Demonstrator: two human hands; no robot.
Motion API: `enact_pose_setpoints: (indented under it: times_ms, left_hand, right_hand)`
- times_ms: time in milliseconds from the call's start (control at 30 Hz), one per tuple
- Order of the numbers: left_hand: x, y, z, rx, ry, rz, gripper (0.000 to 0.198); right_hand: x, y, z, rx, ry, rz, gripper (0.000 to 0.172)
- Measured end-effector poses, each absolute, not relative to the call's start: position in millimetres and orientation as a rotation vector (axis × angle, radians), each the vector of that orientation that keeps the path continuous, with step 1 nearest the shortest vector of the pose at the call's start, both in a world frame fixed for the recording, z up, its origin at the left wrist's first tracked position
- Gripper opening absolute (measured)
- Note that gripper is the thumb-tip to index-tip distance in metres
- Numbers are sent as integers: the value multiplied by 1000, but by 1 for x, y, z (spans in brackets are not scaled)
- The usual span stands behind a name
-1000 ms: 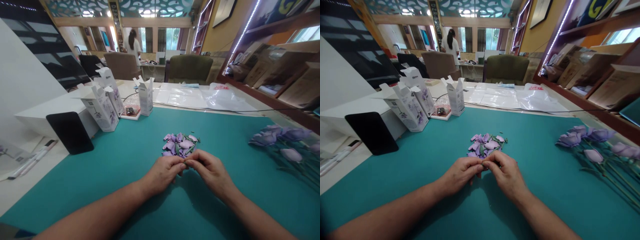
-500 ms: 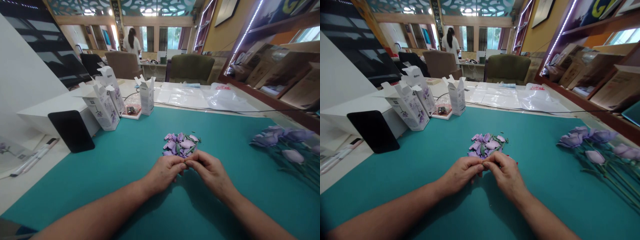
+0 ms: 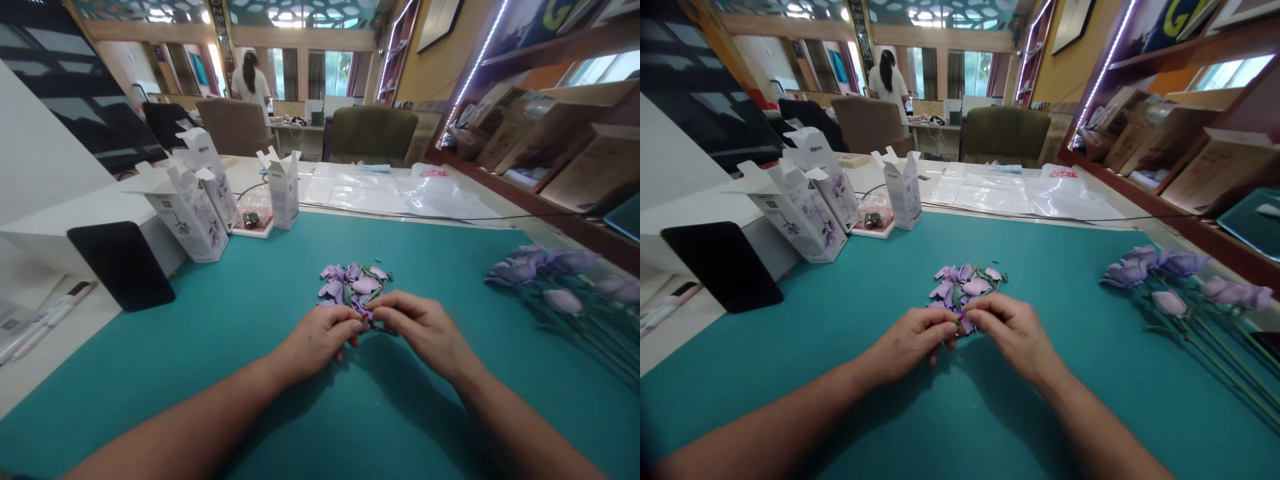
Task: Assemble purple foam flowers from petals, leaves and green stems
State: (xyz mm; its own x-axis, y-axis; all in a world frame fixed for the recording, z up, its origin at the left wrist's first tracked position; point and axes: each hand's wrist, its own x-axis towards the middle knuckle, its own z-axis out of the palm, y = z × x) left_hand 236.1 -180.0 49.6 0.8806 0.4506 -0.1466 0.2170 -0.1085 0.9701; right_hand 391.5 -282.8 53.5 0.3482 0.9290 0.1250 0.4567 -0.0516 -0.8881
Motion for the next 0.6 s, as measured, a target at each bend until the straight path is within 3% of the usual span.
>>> enact_pose_setpoints:
  times_ms: [600]
  left_hand:
    - [238, -168, 40, 1428, 581, 238, 23]
  right_hand:
    - [456, -286, 30, -2352, -1743, 32, 23]
